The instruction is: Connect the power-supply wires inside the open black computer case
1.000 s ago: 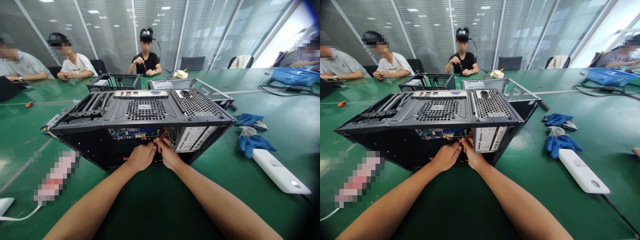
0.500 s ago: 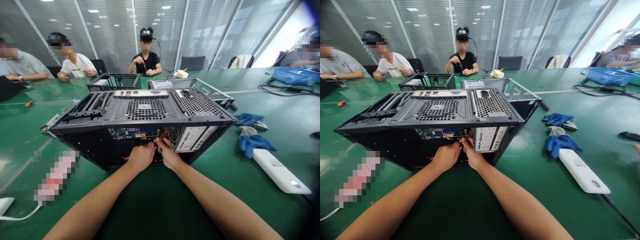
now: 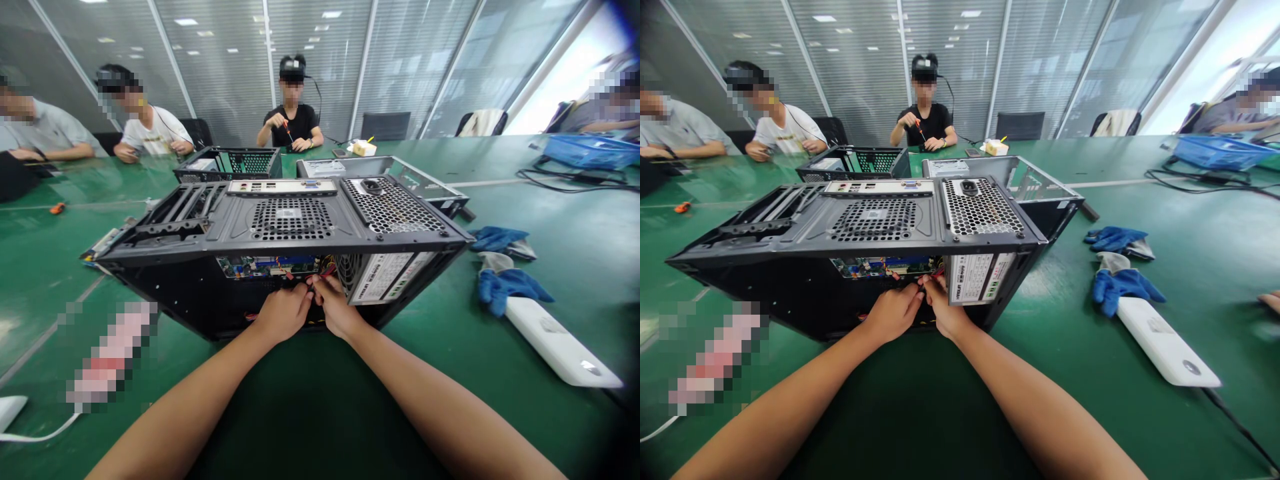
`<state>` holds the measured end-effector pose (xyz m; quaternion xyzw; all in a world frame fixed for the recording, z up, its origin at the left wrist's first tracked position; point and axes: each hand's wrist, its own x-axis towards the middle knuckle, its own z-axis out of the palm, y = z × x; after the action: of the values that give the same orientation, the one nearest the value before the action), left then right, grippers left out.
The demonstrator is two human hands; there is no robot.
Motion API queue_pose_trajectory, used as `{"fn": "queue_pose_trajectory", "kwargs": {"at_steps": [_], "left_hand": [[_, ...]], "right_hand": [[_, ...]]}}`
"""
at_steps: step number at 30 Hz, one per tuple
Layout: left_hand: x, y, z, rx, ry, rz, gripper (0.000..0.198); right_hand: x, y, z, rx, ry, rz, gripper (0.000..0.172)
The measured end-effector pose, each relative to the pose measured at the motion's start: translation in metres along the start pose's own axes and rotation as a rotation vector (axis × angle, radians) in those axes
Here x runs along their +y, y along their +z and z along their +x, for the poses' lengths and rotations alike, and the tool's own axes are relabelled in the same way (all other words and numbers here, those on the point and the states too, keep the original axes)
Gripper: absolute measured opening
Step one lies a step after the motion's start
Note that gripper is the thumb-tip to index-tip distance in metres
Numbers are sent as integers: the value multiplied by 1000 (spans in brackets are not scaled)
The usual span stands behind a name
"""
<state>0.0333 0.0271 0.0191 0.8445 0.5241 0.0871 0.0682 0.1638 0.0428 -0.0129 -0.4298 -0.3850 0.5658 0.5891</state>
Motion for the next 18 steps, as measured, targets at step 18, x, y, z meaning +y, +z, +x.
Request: {"fn": "queue_pose_trajectory", "kwargs": {"at_steps": [18], "left_hand": [[-2, 2, 1, 29, 16, -24, 30]], "right_hand": [[1, 0, -1, 3, -13, -9, 45]]}}
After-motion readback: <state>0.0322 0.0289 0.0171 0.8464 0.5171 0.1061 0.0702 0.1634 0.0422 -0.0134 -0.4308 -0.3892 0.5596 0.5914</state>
